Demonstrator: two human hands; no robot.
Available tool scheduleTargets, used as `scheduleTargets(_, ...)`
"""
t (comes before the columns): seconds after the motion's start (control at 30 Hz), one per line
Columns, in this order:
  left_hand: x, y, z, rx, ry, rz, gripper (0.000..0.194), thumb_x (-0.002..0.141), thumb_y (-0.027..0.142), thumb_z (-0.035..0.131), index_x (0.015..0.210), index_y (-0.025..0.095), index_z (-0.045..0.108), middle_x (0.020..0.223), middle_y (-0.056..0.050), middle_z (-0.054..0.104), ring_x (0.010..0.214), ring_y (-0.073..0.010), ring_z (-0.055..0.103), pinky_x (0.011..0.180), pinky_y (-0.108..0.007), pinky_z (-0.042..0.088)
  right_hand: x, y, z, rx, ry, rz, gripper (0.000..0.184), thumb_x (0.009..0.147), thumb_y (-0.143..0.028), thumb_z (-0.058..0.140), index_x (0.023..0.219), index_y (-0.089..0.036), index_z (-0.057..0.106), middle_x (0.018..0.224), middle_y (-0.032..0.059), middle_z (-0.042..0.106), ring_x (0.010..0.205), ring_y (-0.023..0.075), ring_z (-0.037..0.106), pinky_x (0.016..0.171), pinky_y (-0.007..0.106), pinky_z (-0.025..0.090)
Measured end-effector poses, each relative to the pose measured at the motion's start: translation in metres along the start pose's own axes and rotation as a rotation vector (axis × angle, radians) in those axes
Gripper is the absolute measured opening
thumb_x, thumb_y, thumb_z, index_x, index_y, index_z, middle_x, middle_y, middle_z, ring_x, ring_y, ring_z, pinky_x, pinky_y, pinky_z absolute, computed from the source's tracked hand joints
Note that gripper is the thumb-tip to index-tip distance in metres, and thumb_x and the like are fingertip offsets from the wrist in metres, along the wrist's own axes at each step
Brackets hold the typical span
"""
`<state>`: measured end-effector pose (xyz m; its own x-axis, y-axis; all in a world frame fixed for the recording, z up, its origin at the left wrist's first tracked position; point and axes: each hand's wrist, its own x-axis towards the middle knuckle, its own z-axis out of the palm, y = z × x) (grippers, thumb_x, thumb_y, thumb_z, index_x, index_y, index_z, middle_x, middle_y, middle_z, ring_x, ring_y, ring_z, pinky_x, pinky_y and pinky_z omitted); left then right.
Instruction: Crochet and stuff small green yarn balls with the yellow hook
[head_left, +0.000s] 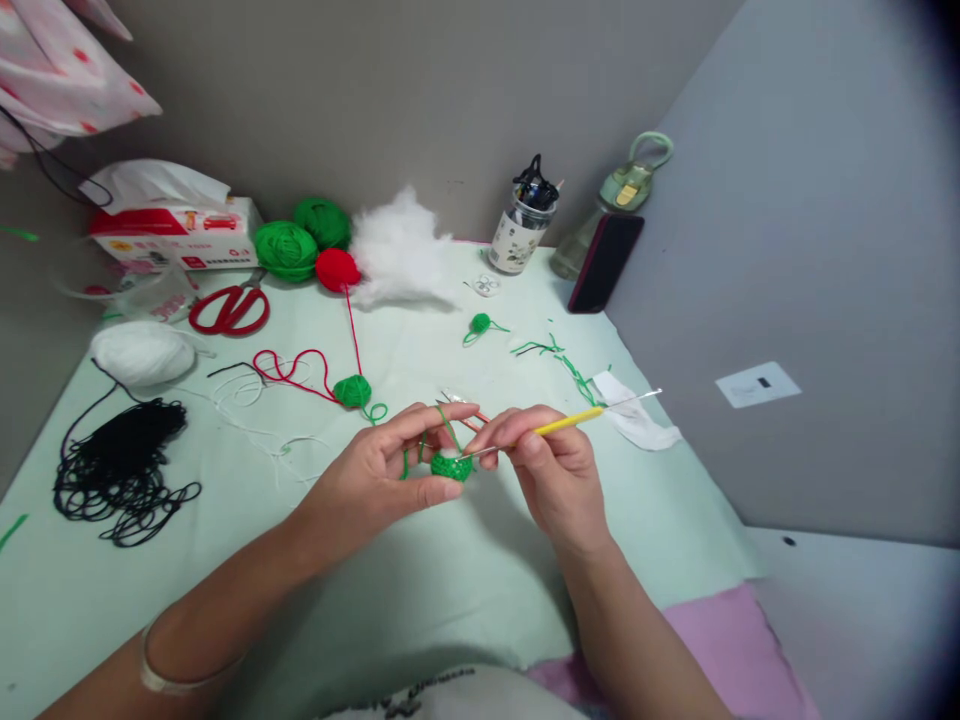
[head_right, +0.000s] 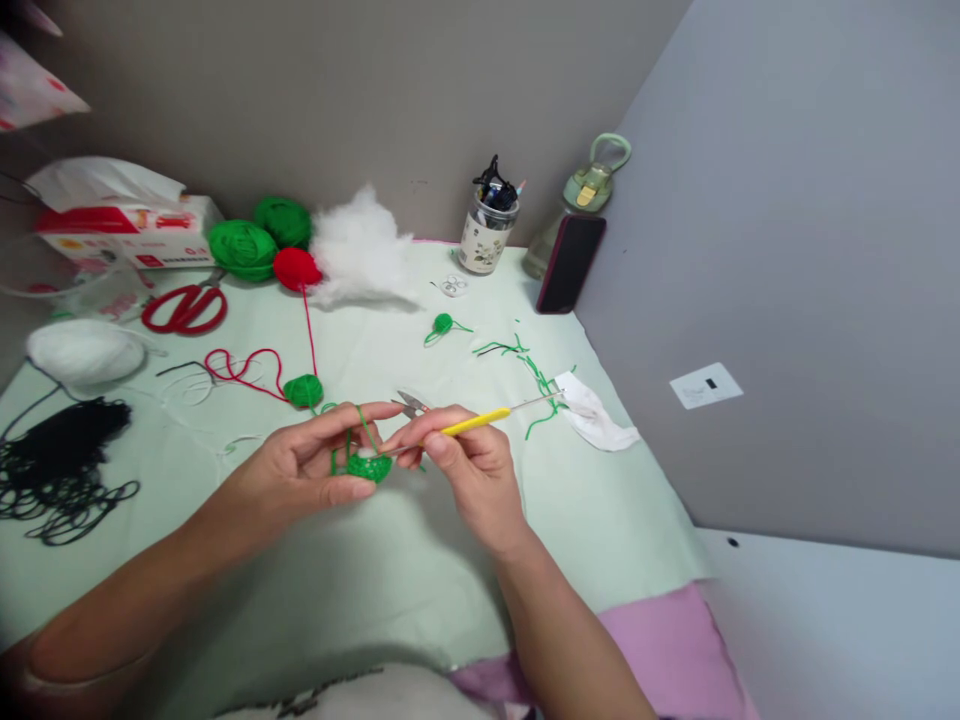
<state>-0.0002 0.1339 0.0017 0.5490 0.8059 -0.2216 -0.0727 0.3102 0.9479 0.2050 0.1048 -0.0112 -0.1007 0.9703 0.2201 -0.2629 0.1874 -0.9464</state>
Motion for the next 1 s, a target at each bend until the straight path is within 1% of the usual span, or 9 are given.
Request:
scheduleTargets(0.1,0.0,0.001,0.0,0.043,0.005,0.016,0.052,0.079,0.031,0.085,0.129,0.038,0.074,0.098,-0.001,0.058,0.099,-0.0208,0.056,0.096,-0.036,0.044,-0.001,-0.001,0.0,-0.04,-0.021,-0.028,0.017,0.101,-0.035,0.062,0.098,-0.026,0.076,0.094,0.005,0.079,0.079,0.0174,0.07,0.075,0.034,0.056)
scheduleTargets(0.27,0.0,0.004,0.001,0.147,0.03,0.039,0.053,0.08,0.023,0.08,0.13,0.037,0.073,0.097,0.0,0.058,0.098,-0.0195,0.057,0.096,-0.035,0.045,-0.001,-0.006,0.0,-0.191,-0.048,-0.088,0.019,0.103,-0.028,0.058,0.102,-0.025,0.077,0.095,0.005,0.078,0.086,0.0172,0.071,0.077,0.032,0.057)
scheduleTargets(0.43,0.001,0.005,0.002,0.293,0.05,0.039,0.052,0.08,0.017,0.074,0.129,0.034,0.074,0.096,-0.001,0.059,0.096,-0.0199,0.057,0.095,-0.036,0.046,-0.001,-0.013,-0.005,-0.424,-0.16,-0.163,0.018,0.103,-0.022,0.057,0.101,-0.025,0.075,0.093,0.0054,0.078,0.09,0.0209,0.073,0.086,0.04,0.058)
scheduleTargets(0.5,0.002,0.004,0.002,0.333,0.045,0.044,0.051,0.08,0.017,0.073,0.128,0.034,0.074,0.095,-0.001,0.06,0.094,-0.0201,0.057,0.095,-0.036,0.046,0.0,-0.015,-0.006,-0.511,-0.212,-0.185,0.017,0.102,-0.02,0.057,0.103,-0.025,0.073,0.093,0.0054,0.078,0.091,0.0214,0.073,0.086,0.041,0.059)
scheduleTargets(0.67,0.003,0.001,0.004,0.332,0.112,0.032,0.05,0.081,0.019,0.072,0.13,0.031,0.073,0.095,-0.001,0.061,0.092,-0.0197,0.058,0.088,-0.033,0.049,0.0,-0.015,-0.002,-0.677,-0.268,-0.366,0.019,0.101,-0.015,0.056,0.108,-0.025,0.071,0.097,0.0073,0.077,0.091,0.0203,0.071,0.083,0.04,0.059)
scheduleTargets(0.73,0.002,0.001,0.005,0.328,0.129,0.034,0.05,0.081,0.02,0.073,0.13,0.03,0.073,0.093,-0.001,0.062,0.09,-0.0196,0.059,0.087,-0.033,0.05,0.001,-0.016,-0.003,-0.668,-0.271,-0.354,0.018,0.102,-0.016,0.055,0.105,-0.024,0.071,0.097,0.0077,0.077,0.09,0.0203,0.071,0.084,0.041,0.059)
scheduleTargets(0.87,0.001,-0.001,0.007,0.406,0.035,0.095,0.047,0.078,0.017,0.076,0.122,0.031,0.077,0.089,0.0,0.065,0.089,-0.0199,0.062,0.091,-0.034,0.051,0.003,-0.018,-0.01,-0.518,-0.318,-0.203,0.017,0.102,-0.018,0.055,0.101,-0.024,0.071,0.09,0.0056,0.076,0.089,0.0198,0.073,0.086,0.04,0.059)
scheduleTargets(0.93,0.002,-0.002,0.007,0.43,0.046,0.103,0.048,0.077,0.016,0.075,0.123,0.031,0.077,0.089,0.0,0.066,0.09,-0.0204,0.063,0.091,-0.034,0.051,0.003,-0.016,-0.01,-0.553,-0.338,-0.229,0.017,0.102,-0.016,0.056,0.103,-0.024,0.07,0.09,0.0054,0.075,0.089,0.0194,0.072,0.084,0.039,0.059)
scheduleTargets(1.0,0.003,-0.002,0.007,0.404,0.113,0.075,0.052,0.077,0.016,0.074,0.128,0.03,0.075,0.091,0.0,0.067,0.09,-0.0205,0.063,0.089,-0.034,0.051,0.0,-0.012,-0.006,-0.67,-0.321,-0.324,0.019,0.101,-0.014,0.056,0.106,-0.025,0.07,0.094,0.0065,0.075,0.089,0.0193,0.07,0.079,0.037,0.059)
